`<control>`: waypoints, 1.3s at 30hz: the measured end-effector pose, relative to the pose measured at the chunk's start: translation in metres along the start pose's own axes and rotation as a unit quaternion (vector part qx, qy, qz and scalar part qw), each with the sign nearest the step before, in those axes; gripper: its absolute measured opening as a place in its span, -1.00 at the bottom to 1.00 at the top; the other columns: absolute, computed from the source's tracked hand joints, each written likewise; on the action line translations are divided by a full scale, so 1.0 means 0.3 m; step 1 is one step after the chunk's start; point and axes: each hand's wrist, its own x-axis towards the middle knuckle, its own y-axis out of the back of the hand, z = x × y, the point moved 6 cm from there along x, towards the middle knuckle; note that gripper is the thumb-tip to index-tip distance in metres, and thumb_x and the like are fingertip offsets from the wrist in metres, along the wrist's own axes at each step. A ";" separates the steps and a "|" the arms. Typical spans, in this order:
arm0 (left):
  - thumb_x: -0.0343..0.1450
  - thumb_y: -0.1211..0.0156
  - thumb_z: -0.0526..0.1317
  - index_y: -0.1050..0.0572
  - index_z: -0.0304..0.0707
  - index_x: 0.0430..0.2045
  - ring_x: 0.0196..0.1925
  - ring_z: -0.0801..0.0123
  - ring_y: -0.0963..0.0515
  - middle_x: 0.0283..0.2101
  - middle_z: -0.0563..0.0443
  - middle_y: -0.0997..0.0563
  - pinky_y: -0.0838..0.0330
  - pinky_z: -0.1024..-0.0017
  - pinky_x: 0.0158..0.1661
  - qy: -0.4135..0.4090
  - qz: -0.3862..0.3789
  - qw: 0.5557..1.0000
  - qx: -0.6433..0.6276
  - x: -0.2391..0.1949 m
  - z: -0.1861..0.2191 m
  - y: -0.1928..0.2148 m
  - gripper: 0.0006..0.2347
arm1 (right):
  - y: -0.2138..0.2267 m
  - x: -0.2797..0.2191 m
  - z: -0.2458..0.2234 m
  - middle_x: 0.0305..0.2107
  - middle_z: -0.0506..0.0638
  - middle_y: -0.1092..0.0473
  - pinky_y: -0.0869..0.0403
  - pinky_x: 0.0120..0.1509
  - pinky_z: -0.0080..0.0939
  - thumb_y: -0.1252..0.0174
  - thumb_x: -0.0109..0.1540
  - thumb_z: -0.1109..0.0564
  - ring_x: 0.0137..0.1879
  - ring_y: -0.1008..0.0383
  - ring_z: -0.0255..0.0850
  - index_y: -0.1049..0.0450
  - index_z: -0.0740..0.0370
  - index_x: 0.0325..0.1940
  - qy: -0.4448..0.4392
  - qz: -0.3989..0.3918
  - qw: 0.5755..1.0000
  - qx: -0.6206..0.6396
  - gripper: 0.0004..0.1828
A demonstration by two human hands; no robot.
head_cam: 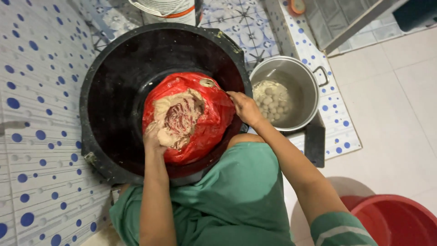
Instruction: Kneading a mixture inside a plastic bag and adding ingredients from a pot using a spoon.
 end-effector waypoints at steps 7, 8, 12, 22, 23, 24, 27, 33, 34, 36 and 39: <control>0.20 -0.41 -0.52 -0.45 -0.29 -0.58 -0.66 0.06 -0.53 -0.61 -0.08 -0.41 -0.40 0.27 -0.71 -0.007 -0.038 0.999 -0.003 0.082 -0.085 0.106 -0.79 | -0.007 -0.003 0.009 -0.24 0.13 -0.56 -0.56 0.08 -0.04 -0.07 0.39 0.23 -0.08 -0.60 0.07 -0.55 0.16 0.16 0.008 0.005 1.000 -0.015 -0.73; 0.24 -0.48 -0.43 -0.45 -0.24 -0.56 -0.58 0.27 -0.49 -0.56 0.00 -0.46 -0.39 0.39 -0.61 -0.053 0.014 0.992 0.112 0.041 -0.047 0.069 -0.78 | -0.006 -0.003 0.011 -0.24 0.12 -0.56 -0.56 0.08 -0.06 -0.07 0.40 0.23 -0.08 -0.61 0.06 -0.55 0.16 0.16 0.009 0.007 1.000 -0.012 -0.73; 0.45 -0.19 0.29 -0.47 0.03 0.18 -0.18 0.17 -0.69 -0.02 -0.11 -0.65 -0.62 0.07 -0.24 0.015 0.077 0.968 0.240 0.155 -0.145 0.185 -0.47 | 0.008 0.006 -0.020 -0.24 0.10 -0.56 -0.56 0.06 -0.10 -0.06 0.42 0.21 -0.07 -0.61 0.03 -0.55 0.17 0.16 0.025 0.000 0.999 -0.022 -0.74; 0.26 -0.54 -0.32 -0.62 -0.24 -0.21 -0.48 0.23 -0.69 -0.45 -0.08 -0.62 -0.61 0.28 -0.53 -0.031 0.085 0.977 0.193 0.143 -0.140 0.186 -0.72 | 0.020 0.012 -0.041 -0.28 0.13 -0.56 -0.57 0.02 -0.06 -0.09 0.40 0.24 -0.10 -0.61 0.06 -0.56 0.19 0.14 0.019 -0.007 1.000 -0.018 -0.75; 0.23 -0.54 -0.38 -0.63 -0.27 -0.22 -0.47 0.30 -0.66 -0.45 -0.06 -0.61 -0.59 0.33 -0.49 -0.063 0.064 0.972 0.215 0.136 -0.128 0.165 -0.72 | 0.018 0.011 -0.038 -0.27 0.12 -0.56 -0.57 0.03 -0.09 -0.08 0.40 0.23 -0.09 -0.61 0.04 -0.55 0.18 0.15 0.021 -0.007 0.999 -0.025 -0.74; 0.20 -0.53 -0.43 -0.64 -0.29 -0.23 -0.46 0.38 -0.64 -0.46 -0.04 -0.60 -0.58 0.39 -0.46 -0.094 0.044 0.966 0.237 0.127 -0.117 0.143 -0.70 | 0.016 0.010 -0.034 -0.27 0.10 -0.56 -0.57 0.03 -0.11 -0.08 0.41 0.23 -0.08 -0.61 0.02 -0.55 0.17 0.16 0.024 -0.008 0.999 -0.032 -0.74; 0.04 -0.55 -0.50 -0.64 -0.30 -0.35 -0.32 0.41 -0.57 -0.40 -0.05 -0.62 -0.53 0.38 -0.22 -0.147 0.040 0.942 0.301 0.101 -0.103 0.148 -0.65 | 0.008 0.006 -0.019 -0.26 0.10 -0.57 -0.57 0.03 -0.14 -0.09 0.41 0.24 -0.09 -0.62 -0.01 -0.56 0.20 0.16 0.029 -0.003 0.999 -0.033 -0.74; 0.10 -0.49 -0.53 -0.53 -0.34 -0.48 -0.40 0.39 -0.52 -0.49 -0.01 -0.53 -0.51 0.36 -0.28 -0.176 0.095 0.944 0.263 -0.134 0.079 -0.088 -0.74 | 0.015 0.010 -0.027 -0.26 0.10 -0.56 -0.57 0.04 -0.11 -0.09 0.40 0.26 -0.09 -0.62 0.02 -0.56 0.19 0.14 0.020 -0.001 1.000 -0.023 -0.74; 0.10 -0.49 -0.53 -0.53 -0.34 -0.48 -0.40 0.39 -0.52 -0.49 -0.01 -0.53 -0.51 0.36 -0.28 -0.177 0.095 0.944 0.264 -0.068 0.035 -0.005 -0.74 | 0.017 0.013 -0.035 -0.26 0.10 -0.56 -0.57 0.04 -0.11 -0.09 0.40 0.26 -0.09 -0.62 0.02 -0.56 0.19 0.14 0.019 0.000 1.000 -0.023 -0.74; 0.24 -0.49 -0.43 -0.49 -0.20 -0.44 -0.36 0.46 -0.45 -0.46 0.11 -0.46 -0.44 0.44 -0.25 -0.237 0.057 0.935 0.259 0.054 -0.045 0.140 -0.77 | 0.024 0.013 -0.046 -0.26 0.14 -0.56 -0.57 0.04 -0.05 -0.09 0.39 0.27 -0.09 -0.61 0.06 -0.56 0.21 0.14 0.015 -0.001 1.000 -0.014 -0.74; 0.26 -0.33 -0.32 -0.50 -0.25 -0.61 -0.65 0.41 -0.43 -0.64 0.02 -0.44 -0.28 0.52 -0.62 -0.152 0.019 0.972 0.177 0.130 -0.048 0.144 -0.91 | 0.028 0.014 -0.048 -0.24 0.14 -0.56 -0.57 0.06 -0.07 -0.07 0.39 0.28 -0.06 -0.61 0.05 -0.54 0.22 0.16 0.022 -0.008 1.000 -0.011 -0.72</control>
